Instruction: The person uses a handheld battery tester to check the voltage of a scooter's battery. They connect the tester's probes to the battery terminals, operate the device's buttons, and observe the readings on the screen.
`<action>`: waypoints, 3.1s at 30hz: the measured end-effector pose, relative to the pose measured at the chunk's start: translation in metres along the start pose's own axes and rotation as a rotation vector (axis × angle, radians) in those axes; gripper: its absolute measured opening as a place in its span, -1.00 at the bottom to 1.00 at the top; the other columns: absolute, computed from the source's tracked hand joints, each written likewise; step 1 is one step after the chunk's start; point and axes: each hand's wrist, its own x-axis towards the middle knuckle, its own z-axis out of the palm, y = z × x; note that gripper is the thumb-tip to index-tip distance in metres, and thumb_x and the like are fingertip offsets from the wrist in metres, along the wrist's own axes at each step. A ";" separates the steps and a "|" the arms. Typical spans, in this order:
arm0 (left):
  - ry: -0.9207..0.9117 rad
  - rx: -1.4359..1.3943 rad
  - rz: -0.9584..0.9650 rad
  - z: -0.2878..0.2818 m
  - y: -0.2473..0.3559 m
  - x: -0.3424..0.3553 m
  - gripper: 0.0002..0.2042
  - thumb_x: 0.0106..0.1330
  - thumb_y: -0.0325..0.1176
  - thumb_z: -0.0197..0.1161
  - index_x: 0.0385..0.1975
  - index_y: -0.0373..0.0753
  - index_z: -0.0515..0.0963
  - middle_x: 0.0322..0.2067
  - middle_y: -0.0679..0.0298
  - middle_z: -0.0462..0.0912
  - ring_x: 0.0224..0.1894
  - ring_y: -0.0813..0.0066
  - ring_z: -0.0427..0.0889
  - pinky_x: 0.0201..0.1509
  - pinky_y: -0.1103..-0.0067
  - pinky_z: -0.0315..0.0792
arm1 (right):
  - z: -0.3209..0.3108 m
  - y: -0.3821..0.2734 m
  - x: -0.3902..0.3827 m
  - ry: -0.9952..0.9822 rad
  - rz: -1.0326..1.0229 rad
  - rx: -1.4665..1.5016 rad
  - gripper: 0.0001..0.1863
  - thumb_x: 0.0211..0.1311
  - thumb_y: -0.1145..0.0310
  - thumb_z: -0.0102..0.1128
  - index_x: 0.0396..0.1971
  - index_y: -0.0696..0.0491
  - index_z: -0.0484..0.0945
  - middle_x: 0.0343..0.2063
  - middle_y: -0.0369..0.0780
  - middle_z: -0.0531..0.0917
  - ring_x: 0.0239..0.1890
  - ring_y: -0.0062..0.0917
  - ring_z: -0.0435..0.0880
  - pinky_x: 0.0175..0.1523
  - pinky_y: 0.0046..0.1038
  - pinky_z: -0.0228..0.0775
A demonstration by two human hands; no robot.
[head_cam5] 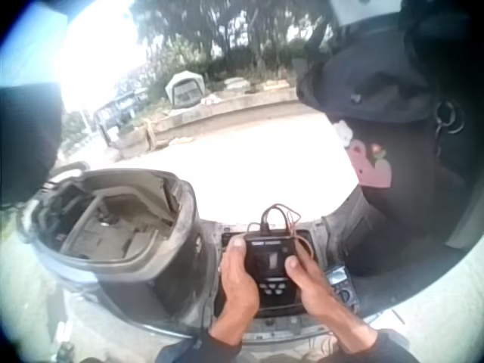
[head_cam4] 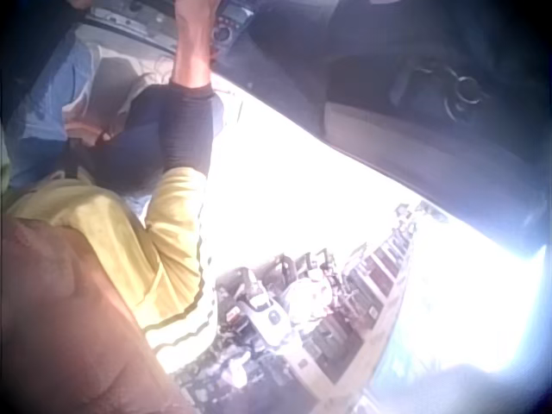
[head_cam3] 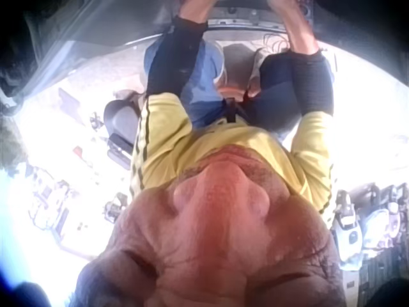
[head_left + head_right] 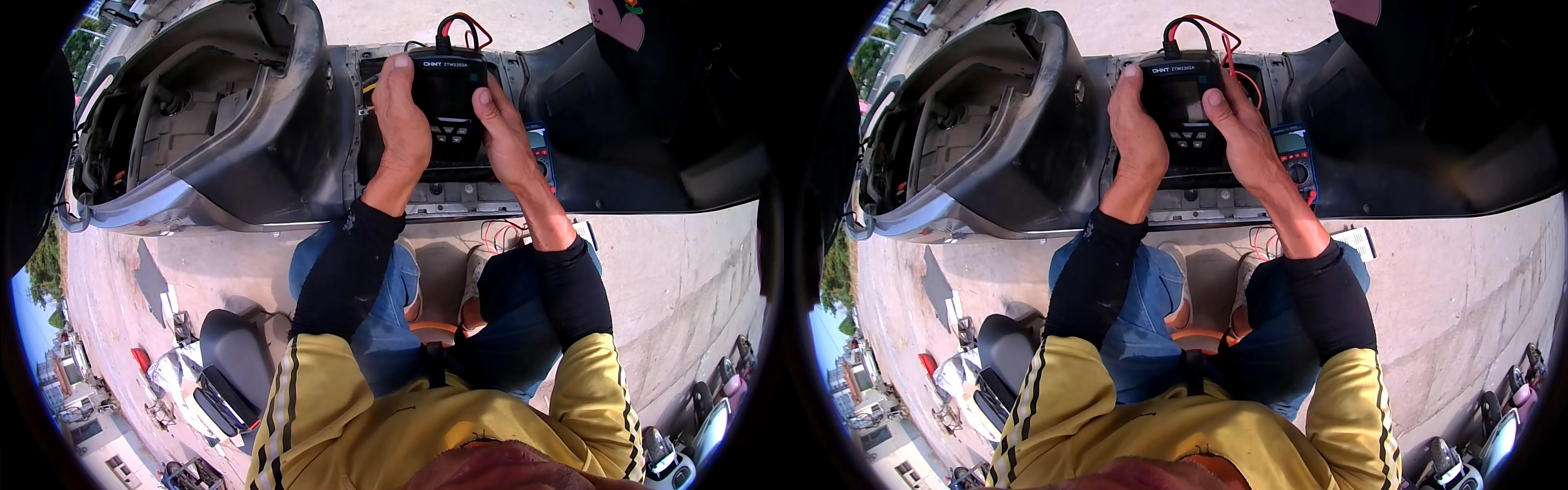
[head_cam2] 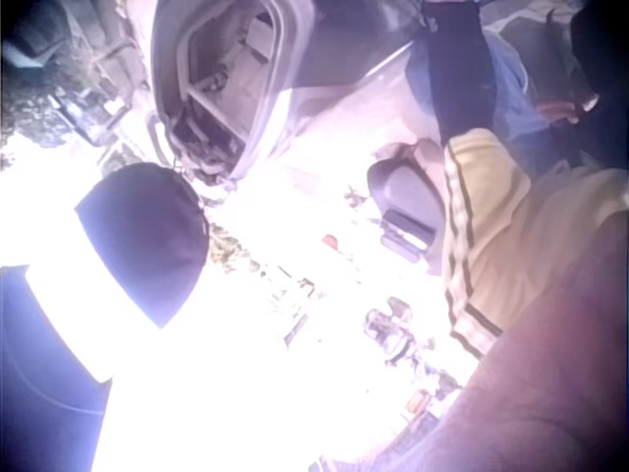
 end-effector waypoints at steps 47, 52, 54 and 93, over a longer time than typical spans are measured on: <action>0.095 -0.432 -0.223 0.000 -0.017 0.011 -0.68 0.51 -0.16 -0.05 -0.10 -0.25 0.57 -0.14 0.29 0.66 -0.01 0.46 0.57 0.23 0.50 0.35 | 0.004 -0.011 -0.012 -0.060 -0.108 -0.214 0.10 0.00 0.62 0.20 0.60 0.14 -0.15 0.50 0.04 0.19 0.57 -0.29 0.13 0.59 -0.36 -0.10; 0.061 -0.444 -0.234 0.000 -0.011 0.008 -0.71 0.50 -0.16 -0.02 -0.13 -0.22 0.56 -0.16 0.31 0.65 -0.02 0.48 0.56 0.22 0.51 0.35 | 0.005 -0.011 -0.013 -0.045 -0.105 -0.236 0.08 0.04 0.61 0.19 0.60 0.14 -0.15 0.47 0.05 0.23 0.54 -0.28 0.21 0.58 -0.35 -0.03; 0.065 -0.447 -0.233 0.000 -0.011 0.008 -0.71 0.50 -0.16 -0.02 -0.14 -0.22 0.56 -0.16 0.32 0.64 -0.03 0.48 0.56 0.21 0.51 0.35 | 0.004 -0.011 -0.013 -0.044 -0.110 -0.245 0.08 0.05 0.60 0.19 0.60 0.13 -0.15 0.47 0.05 0.25 0.53 -0.27 0.24 0.56 -0.35 0.00; 0.066 -0.433 -0.225 0.001 -0.011 0.008 -0.73 0.50 -0.16 0.00 -0.16 -0.21 0.55 -0.18 0.34 0.62 -0.05 0.50 0.54 0.20 0.52 0.35 | 0.002 -0.003 -0.012 -0.012 -0.136 -0.352 0.03 0.11 0.53 0.19 0.59 0.15 -0.14 0.38 0.12 0.36 0.42 -0.21 0.41 0.47 -0.36 0.17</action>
